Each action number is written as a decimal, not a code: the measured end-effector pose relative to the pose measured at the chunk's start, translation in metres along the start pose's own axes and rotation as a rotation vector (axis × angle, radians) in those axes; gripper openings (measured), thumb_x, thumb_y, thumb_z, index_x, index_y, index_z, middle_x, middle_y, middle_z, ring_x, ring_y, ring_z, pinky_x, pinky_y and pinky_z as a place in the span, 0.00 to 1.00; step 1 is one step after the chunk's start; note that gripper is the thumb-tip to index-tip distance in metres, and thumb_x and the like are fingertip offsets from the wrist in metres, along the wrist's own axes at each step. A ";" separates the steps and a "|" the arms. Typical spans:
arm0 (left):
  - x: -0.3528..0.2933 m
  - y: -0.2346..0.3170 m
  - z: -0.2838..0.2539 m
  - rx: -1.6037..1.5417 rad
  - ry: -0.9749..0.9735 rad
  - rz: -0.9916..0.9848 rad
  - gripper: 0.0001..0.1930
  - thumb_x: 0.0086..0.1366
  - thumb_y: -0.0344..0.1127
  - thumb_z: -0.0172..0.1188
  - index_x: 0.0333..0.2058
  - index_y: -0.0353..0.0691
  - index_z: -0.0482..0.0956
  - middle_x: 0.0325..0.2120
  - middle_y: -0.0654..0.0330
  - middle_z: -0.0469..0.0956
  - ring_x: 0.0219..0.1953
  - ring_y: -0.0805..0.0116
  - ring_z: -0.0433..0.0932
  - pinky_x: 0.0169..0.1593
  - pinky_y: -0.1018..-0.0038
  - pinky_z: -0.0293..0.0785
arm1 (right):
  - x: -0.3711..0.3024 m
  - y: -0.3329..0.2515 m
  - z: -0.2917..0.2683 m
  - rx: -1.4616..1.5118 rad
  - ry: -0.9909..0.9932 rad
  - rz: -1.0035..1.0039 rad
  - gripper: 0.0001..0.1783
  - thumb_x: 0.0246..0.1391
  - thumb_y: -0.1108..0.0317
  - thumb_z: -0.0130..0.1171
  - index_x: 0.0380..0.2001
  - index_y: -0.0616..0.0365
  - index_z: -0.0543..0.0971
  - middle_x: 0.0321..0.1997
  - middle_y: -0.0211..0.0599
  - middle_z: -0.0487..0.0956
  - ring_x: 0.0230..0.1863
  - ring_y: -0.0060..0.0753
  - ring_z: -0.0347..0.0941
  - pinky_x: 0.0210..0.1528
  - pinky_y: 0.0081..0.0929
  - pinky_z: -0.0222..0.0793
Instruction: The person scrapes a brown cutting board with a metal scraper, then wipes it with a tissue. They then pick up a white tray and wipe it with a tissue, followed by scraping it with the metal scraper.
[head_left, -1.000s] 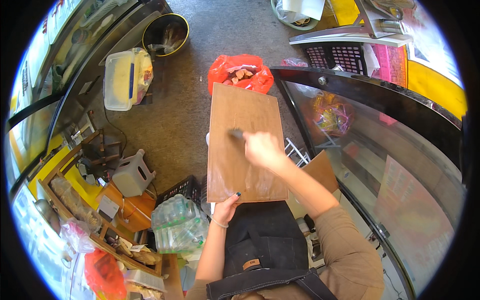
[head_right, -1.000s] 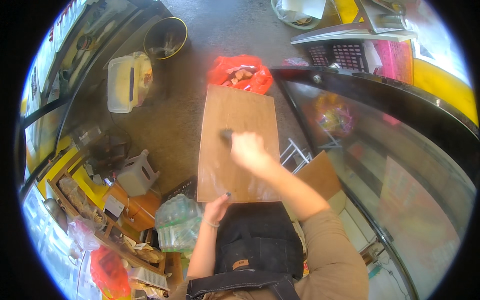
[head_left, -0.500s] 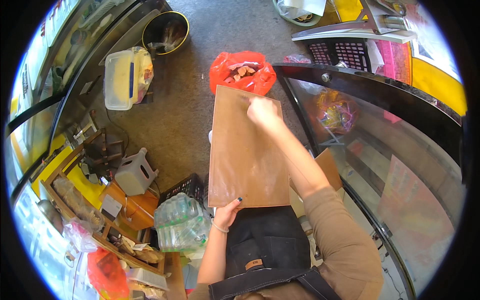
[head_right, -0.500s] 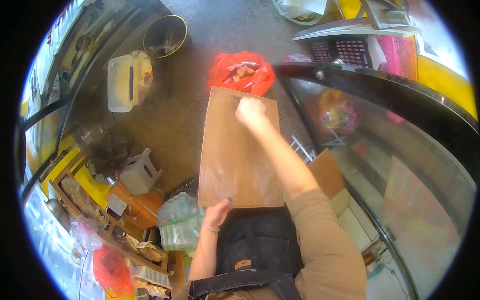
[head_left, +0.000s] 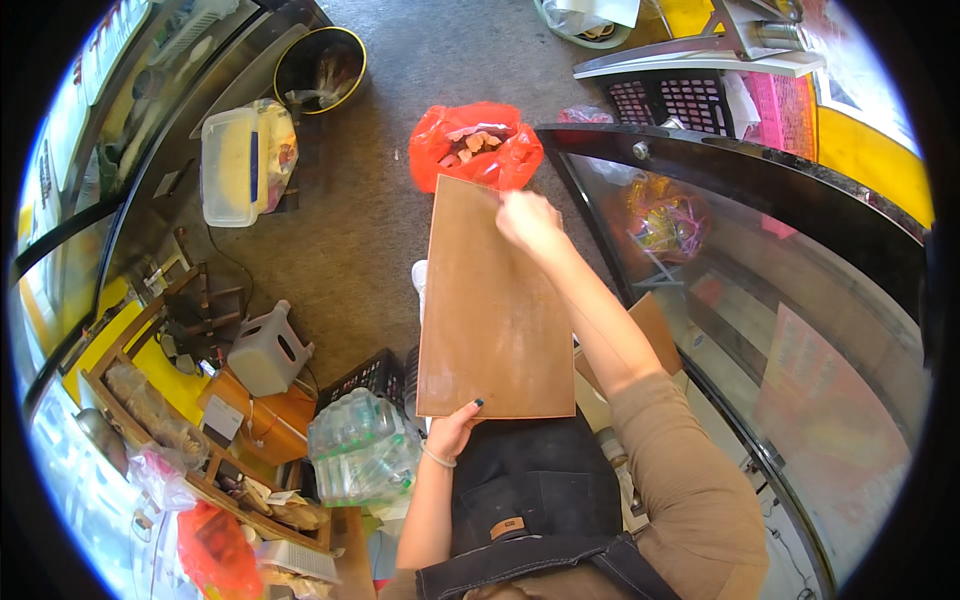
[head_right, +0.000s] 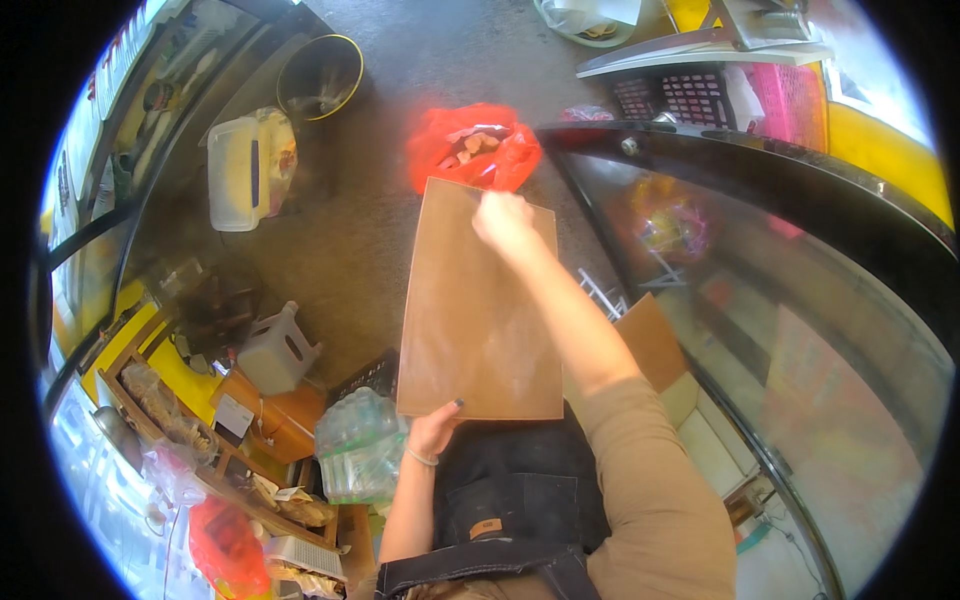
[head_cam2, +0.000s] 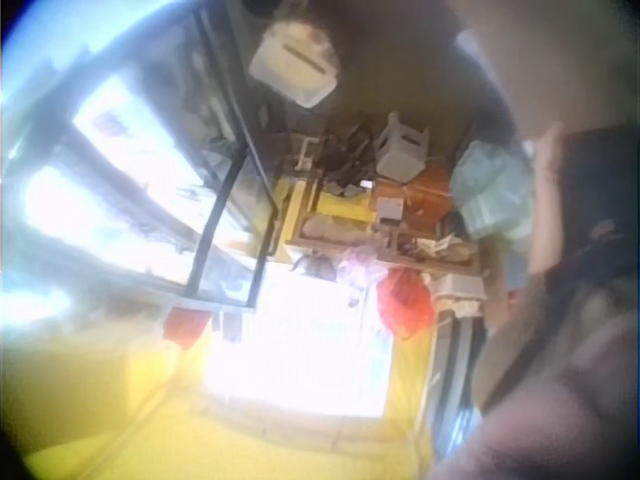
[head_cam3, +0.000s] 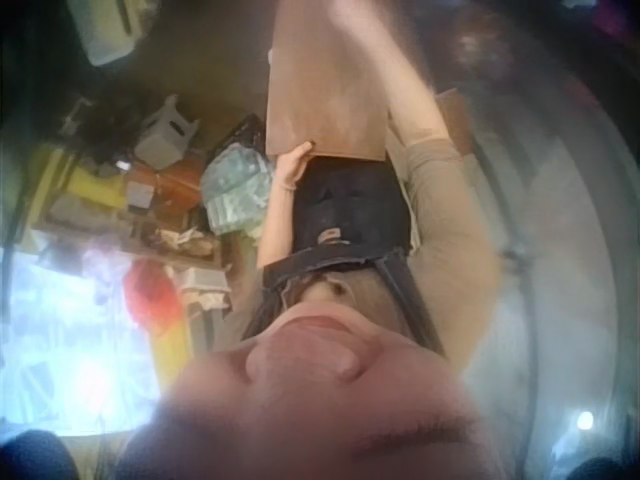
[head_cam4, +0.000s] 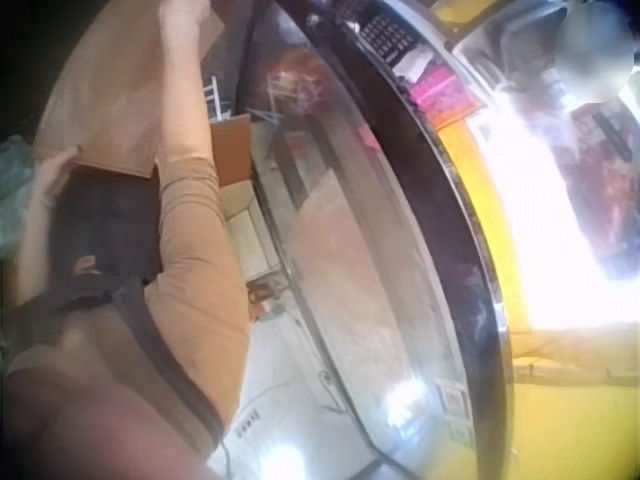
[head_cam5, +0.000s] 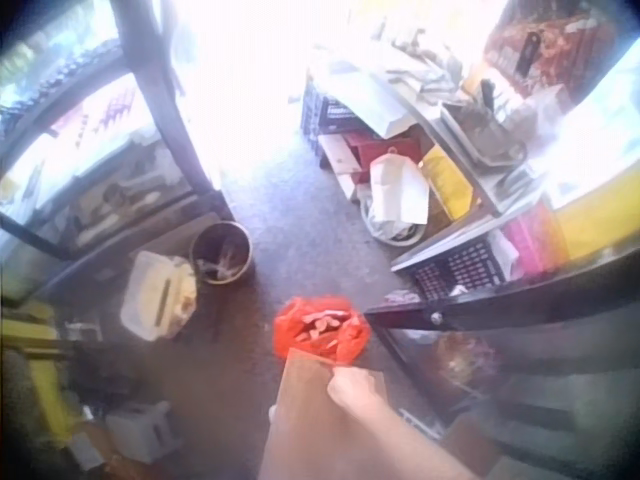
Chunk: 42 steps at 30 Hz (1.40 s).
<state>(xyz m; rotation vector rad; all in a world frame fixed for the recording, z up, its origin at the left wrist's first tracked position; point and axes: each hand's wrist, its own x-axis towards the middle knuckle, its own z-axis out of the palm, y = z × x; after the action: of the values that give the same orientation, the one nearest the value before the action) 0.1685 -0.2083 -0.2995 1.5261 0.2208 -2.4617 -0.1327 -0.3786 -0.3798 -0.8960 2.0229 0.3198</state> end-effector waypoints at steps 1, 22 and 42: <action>0.001 0.001 0.004 -0.003 -0.002 0.009 0.22 0.57 0.19 0.54 0.52 0.37 0.66 0.45 0.56 0.73 0.45 0.62 0.75 0.45 0.67 0.76 | -0.012 0.015 0.014 -0.043 -0.013 -0.058 0.19 0.49 0.67 0.41 0.42 0.51 0.78 0.43 0.50 0.77 0.46 0.52 0.74 0.49 0.43 0.69; 0.037 0.025 0.017 0.017 0.016 0.142 0.22 0.57 0.24 0.54 0.52 0.35 0.66 0.46 0.54 0.73 0.48 0.58 0.73 0.51 0.58 0.68 | -0.172 0.011 0.030 -0.136 -0.118 -0.312 0.14 0.46 0.69 0.48 0.39 0.59 0.73 0.26 0.52 0.76 0.28 0.53 0.76 0.30 0.47 0.72; 0.002 0.014 0.018 -0.049 0.007 0.187 0.25 0.57 0.24 0.54 0.54 0.35 0.63 0.48 0.52 0.71 0.51 0.54 0.70 0.54 0.54 0.65 | -0.065 0.048 0.071 -0.098 -0.001 -0.024 0.11 0.48 0.71 0.46 0.34 0.61 0.75 0.30 0.52 0.78 0.36 0.51 0.77 0.39 0.43 0.73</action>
<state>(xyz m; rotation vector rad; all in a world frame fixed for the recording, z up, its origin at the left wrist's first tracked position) 0.1564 -0.2268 -0.2938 1.4648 0.1316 -2.2894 -0.0988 -0.2764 -0.3737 -0.9790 2.0088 0.4085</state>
